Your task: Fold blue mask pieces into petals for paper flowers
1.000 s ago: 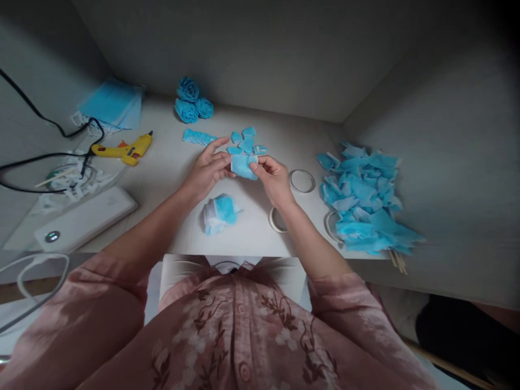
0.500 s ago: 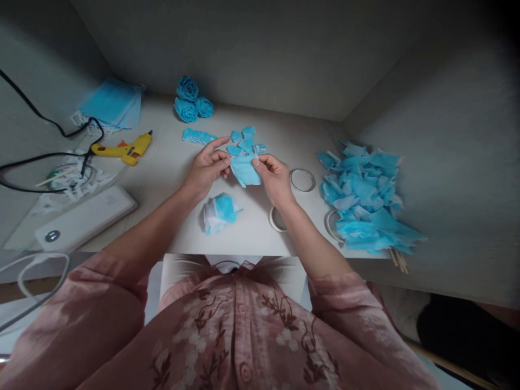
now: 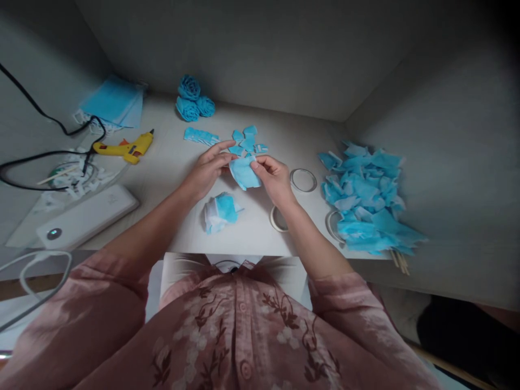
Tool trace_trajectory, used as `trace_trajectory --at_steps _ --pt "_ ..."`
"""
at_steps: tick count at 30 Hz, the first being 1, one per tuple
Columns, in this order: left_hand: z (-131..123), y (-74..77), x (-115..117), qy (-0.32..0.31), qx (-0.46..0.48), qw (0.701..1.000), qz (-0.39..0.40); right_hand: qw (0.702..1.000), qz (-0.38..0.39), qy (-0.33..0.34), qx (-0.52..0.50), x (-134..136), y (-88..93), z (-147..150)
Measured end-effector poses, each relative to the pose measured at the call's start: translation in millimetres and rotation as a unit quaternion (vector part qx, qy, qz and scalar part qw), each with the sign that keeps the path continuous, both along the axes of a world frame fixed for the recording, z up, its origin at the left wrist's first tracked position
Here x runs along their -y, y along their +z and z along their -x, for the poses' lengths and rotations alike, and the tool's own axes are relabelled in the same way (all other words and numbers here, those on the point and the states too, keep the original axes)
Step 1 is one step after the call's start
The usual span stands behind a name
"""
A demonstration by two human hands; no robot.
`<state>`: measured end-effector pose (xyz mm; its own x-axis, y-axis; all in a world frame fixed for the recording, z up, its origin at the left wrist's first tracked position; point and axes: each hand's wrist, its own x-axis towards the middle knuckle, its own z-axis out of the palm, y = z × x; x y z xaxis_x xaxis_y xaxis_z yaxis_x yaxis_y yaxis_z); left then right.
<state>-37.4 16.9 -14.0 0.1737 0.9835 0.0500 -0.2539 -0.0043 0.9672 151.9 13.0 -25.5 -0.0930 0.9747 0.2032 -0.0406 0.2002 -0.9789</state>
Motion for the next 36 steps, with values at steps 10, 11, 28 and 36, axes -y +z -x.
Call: trace_trajectory --at_steps 10,11,28,36 --pt "1 -2.9 0 -0.018 -0.005 0.999 -0.032 0.999 -0.01 0.014 0.033 1 -2.0 1" --pt "1 -3.1 0 -0.019 -0.007 0.999 -0.034 0.999 -0.013 0.014 0.034 1 -2.3 1" --pt "2 2.4 -1 0.087 0.021 0.996 -0.012 0.999 -0.027 -0.026 0.031 -5 -1.1 -5" --pt "-5 8.7 14 -0.034 -0.034 0.999 0.019 0.986 -0.109 -0.063 0.112 1 4.3 -5"
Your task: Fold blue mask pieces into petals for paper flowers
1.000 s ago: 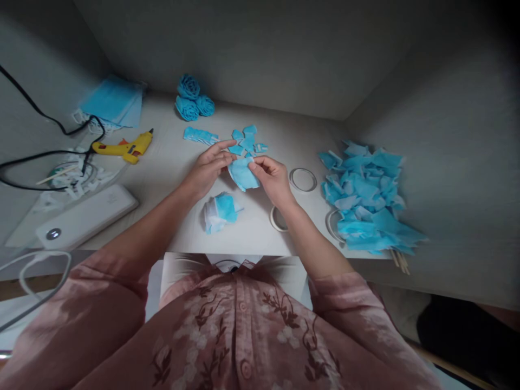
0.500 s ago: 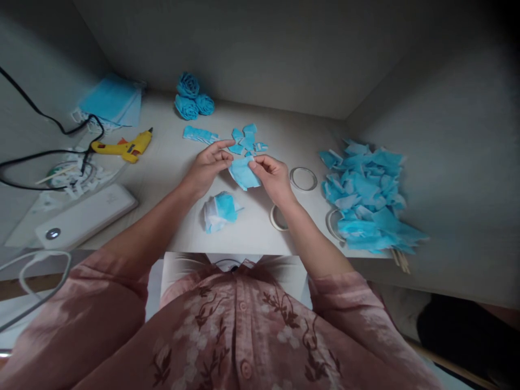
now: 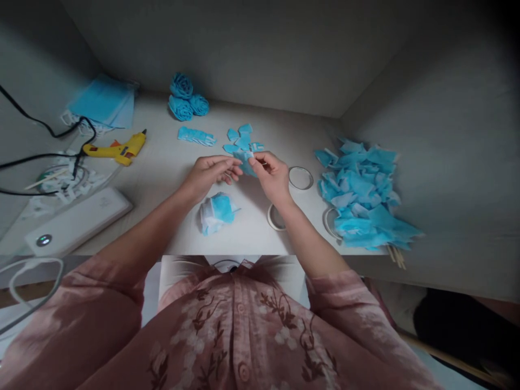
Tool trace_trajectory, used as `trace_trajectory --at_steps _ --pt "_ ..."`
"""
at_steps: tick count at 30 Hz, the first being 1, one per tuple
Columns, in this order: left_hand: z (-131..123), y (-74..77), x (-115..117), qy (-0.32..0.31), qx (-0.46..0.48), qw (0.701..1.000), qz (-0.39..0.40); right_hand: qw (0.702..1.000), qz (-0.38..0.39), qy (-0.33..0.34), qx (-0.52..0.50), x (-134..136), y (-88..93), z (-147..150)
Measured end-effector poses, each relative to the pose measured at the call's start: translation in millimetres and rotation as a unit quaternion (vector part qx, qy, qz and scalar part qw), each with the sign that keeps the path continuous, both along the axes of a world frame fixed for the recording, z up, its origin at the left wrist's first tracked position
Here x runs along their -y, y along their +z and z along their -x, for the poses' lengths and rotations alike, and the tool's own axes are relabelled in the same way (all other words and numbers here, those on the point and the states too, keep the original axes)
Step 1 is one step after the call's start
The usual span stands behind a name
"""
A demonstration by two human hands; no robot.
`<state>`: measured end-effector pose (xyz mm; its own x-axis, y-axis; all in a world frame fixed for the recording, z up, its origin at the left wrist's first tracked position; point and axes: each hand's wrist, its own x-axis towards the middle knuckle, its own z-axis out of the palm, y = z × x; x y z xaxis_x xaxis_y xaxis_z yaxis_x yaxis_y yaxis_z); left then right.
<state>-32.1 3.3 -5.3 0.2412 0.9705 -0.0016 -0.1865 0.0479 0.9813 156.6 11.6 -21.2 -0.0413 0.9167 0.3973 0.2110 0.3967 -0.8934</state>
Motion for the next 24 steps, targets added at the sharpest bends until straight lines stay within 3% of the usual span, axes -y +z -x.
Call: trace_trajectory --at_steps 8,16,20,24 --pt "-3 -7.9 -4 -0.026 0.106 0.99 0.092 0.98 -0.101 0.009 0.172 5 -6.2 1" --pt "-4 -14.5 -6 -0.031 0.136 0.985 0.1 0.918 -0.17 0.007 0.357 5 -8.7 -2" --pt "0 -19.2 -9 0.008 0.102 0.99 0.093 0.908 -0.208 0.024 0.362 8 -5.9 0" --pt "3 -19.1 -14 0.051 0.105 0.991 0.072 0.929 -0.247 -0.002 0.274 9 1.7 -2"
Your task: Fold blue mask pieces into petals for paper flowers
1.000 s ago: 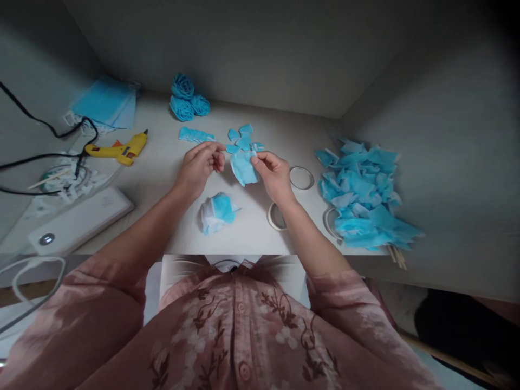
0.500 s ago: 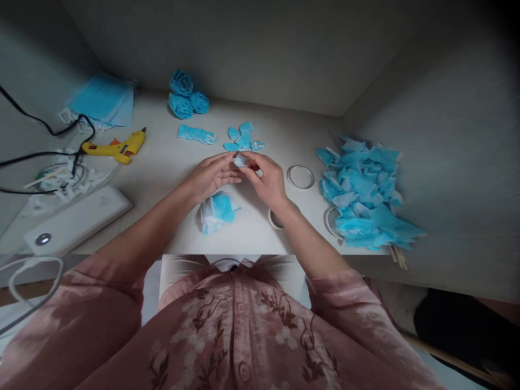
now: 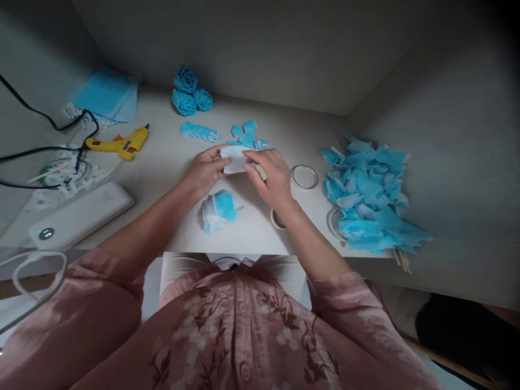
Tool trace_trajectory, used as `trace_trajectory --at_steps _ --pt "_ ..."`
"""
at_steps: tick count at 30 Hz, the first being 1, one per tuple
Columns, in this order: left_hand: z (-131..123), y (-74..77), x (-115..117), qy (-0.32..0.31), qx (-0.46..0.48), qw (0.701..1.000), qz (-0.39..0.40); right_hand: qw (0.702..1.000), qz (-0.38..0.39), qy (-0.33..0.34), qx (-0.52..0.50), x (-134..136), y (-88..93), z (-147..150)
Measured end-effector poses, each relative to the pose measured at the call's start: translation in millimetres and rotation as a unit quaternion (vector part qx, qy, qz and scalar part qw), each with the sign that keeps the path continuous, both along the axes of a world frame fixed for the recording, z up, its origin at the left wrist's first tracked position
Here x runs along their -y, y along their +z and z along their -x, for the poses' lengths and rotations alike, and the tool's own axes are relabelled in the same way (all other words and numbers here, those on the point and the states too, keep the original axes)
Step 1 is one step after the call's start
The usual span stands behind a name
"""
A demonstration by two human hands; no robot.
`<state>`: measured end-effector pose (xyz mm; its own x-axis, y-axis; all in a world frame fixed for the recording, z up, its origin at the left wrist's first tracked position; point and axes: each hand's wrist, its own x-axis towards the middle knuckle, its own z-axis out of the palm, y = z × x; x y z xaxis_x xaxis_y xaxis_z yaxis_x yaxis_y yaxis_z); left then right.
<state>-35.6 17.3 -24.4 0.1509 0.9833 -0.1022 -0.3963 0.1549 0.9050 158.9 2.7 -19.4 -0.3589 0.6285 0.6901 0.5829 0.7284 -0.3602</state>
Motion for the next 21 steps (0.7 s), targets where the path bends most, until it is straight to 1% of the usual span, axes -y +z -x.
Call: trace_trajectory --at_steps 3,5,9,11,14,18,21 --pt "2 2.7 -2 0.006 0.022 1.0 -0.011 0.996 0.005 -0.033 -0.078 -6 2.6 -6" --pt "2 4.5 -1 0.001 0.031 0.999 -0.016 0.991 0.048 -0.03 -0.118 -11 1.2 -10" --pt "1 6.1 0 -0.007 0.042 0.999 -0.015 0.967 0.177 0.042 -0.177 -17 -3.1 -12" --pt "1 6.1 0 -0.009 0.047 0.999 -0.015 0.956 0.212 0.072 -0.189 -17 -3.1 -11" --pt "1 5.6 0 -0.012 0.05 0.999 -0.015 0.951 0.229 0.084 -0.187 -14 -0.4 -9" --pt "1 5.1 0 -0.021 0.042 0.999 -0.009 0.954 0.235 0.055 -0.178 -12 2.5 -8" --pt "1 4.8 0 -0.023 0.038 0.999 -0.006 0.951 0.237 0.036 -0.195 -12 2.2 -8"
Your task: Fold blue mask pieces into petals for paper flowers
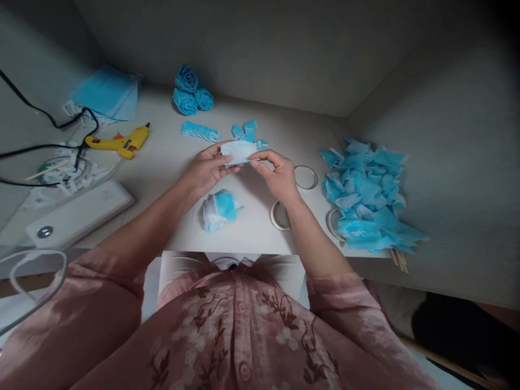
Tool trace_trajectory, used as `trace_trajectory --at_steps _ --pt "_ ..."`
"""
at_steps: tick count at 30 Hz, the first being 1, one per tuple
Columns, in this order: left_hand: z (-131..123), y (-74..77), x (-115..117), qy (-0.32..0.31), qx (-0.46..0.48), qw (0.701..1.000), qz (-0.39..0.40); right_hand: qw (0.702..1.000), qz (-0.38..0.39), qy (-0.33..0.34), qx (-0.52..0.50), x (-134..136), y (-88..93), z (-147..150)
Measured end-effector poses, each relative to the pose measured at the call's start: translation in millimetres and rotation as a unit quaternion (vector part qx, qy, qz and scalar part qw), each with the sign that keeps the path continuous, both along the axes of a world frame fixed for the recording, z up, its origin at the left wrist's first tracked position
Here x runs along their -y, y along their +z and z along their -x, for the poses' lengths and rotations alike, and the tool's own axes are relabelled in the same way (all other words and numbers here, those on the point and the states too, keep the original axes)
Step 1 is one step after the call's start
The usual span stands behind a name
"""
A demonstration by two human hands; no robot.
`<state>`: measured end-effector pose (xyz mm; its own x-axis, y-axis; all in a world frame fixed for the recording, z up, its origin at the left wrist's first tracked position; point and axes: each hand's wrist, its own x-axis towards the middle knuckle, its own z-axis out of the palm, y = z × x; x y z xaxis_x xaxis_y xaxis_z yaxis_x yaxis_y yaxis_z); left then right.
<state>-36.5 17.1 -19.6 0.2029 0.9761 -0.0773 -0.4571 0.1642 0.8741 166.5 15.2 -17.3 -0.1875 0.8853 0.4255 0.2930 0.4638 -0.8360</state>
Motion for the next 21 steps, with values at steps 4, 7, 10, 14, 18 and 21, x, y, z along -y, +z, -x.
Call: trace_trajectory --at_steps 4,7,10,14,18,21 --pt "-0.4 -0.3 0.4 0.001 0.0 1.0 -0.005 1.0 0.009 -0.008 -0.01 -0.2 -0.3 1.7" --pt "-0.2 0.2 0.7 -0.002 -0.009 1.0 -0.009 1.0 0.015 -0.01 -0.013 0.6 -0.2 3.1" --pt "-0.1 1.3 1.3 -0.01 -0.021 1.0 -0.013 0.999 0.015 -0.016 -0.023 0.3 -1.3 4.0" --pt "-1.1 2.0 1.9 -0.012 -0.024 0.999 -0.022 0.999 0.013 -0.02 -0.038 -1.0 -3.5 4.8" --pt "-1.7 2.6 3.5 -0.015 -0.034 0.999 -0.04 0.999 0.006 -0.028 -0.03 -0.3 -2.5 5.3" --pt "-1.3 3.1 5.1 -0.027 -0.052 0.997 -0.054 0.999 0.001 -0.033 -0.014 1.0 -0.8 5.2"
